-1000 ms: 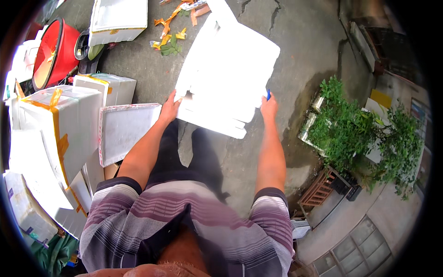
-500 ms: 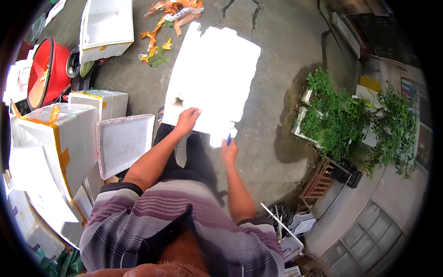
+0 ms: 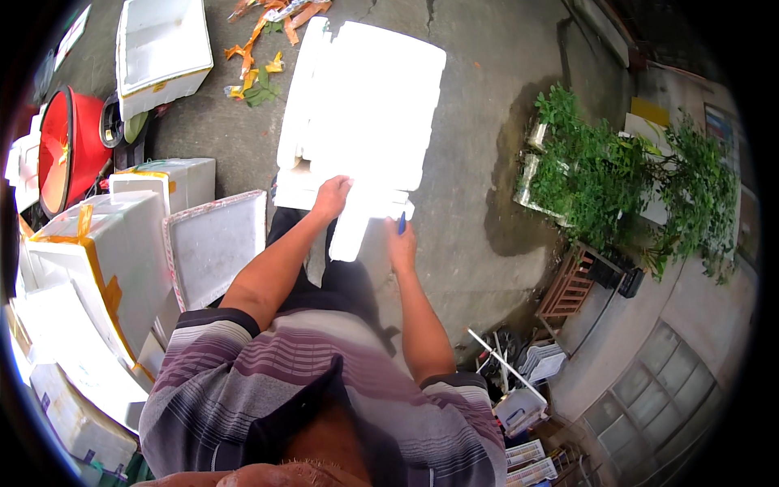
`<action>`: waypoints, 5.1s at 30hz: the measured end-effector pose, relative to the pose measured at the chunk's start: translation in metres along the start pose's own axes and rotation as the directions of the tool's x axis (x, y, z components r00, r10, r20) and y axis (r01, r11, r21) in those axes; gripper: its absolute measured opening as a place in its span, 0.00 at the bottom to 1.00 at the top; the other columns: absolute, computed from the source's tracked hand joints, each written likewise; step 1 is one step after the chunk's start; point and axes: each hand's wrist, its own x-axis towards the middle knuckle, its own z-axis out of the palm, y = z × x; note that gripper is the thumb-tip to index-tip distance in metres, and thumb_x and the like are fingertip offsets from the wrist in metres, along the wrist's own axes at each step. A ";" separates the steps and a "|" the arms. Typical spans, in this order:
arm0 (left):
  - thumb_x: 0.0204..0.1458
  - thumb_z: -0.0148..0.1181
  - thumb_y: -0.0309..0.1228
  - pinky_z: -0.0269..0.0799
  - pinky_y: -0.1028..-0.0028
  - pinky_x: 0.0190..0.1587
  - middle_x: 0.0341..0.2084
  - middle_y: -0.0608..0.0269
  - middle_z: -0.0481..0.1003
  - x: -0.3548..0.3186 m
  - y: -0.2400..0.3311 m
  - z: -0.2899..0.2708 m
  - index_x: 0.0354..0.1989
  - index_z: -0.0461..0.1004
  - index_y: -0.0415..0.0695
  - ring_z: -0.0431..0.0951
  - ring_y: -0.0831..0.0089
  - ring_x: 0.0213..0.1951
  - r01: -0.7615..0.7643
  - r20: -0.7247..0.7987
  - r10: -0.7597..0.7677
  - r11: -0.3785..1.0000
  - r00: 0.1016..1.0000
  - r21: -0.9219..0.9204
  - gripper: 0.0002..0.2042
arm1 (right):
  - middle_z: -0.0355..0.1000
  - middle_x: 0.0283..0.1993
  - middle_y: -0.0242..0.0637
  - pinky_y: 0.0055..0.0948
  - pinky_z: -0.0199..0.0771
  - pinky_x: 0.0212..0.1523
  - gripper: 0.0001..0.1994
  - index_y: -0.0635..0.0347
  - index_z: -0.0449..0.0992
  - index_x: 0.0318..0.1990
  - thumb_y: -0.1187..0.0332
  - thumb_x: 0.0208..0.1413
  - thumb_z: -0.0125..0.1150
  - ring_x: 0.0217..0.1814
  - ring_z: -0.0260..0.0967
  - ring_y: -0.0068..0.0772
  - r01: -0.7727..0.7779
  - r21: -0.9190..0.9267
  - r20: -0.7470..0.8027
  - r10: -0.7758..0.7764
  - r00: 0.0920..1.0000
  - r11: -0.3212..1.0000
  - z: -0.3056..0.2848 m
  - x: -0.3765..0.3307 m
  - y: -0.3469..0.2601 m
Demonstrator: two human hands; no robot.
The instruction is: The person uses a knife to cut tape and break down styrofoam boxes and lids into smaller pieces in an outdoor area.
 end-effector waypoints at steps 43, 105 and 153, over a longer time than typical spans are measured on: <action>0.51 0.59 0.41 0.67 0.72 0.29 0.20 0.59 0.72 -0.005 0.012 -0.014 0.31 0.72 0.34 0.67 0.74 0.23 0.166 0.087 -0.170 0.984 0.982 0.059 0.18 | 0.72 0.24 0.39 0.27 0.71 0.21 0.13 0.68 0.70 0.38 0.64 0.56 0.52 0.18 0.70 0.28 -0.054 0.137 0.177 0.029 0.984 0.989 0.024 0.035 -0.120; 0.44 0.65 0.45 0.69 0.65 0.33 0.19 0.51 0.75 0.012 0.011 -0.006 0.22 0.76 0.35 0.75 0.62 0.24 0.239 0.136 -0.226 0.967 0.965 -0.088 0.20 | 0.71 0.31 0.61 0.50 0.69 0.40 0.17 0.70 0.70 0.33 0.61 0.58 0.45 0.37 0.70 0.62 0.202 -0.486 0.086 -0.183 0.979 0.850 0.046 0.023 -0.119; 0.53 0.59 0.35 0.60 0.80 0.21 0.16 0.73 0.64 0.025 0.079 -0.040 0.27 0.70 0.41 0.62 0.83 0.19 0.190 0.143 -0.141 0.882 0.980 -0.431 0.11 | 0.70 0.25 0.54 0.48 0.67 0.29 0.11 0.63 0.71 0.37 0.64 0.58 0.51 0.28 0.69 0.59 0.213 -0.389 -0.104 -0.273 0.956 0.896 -0.034 -0.094 -0.009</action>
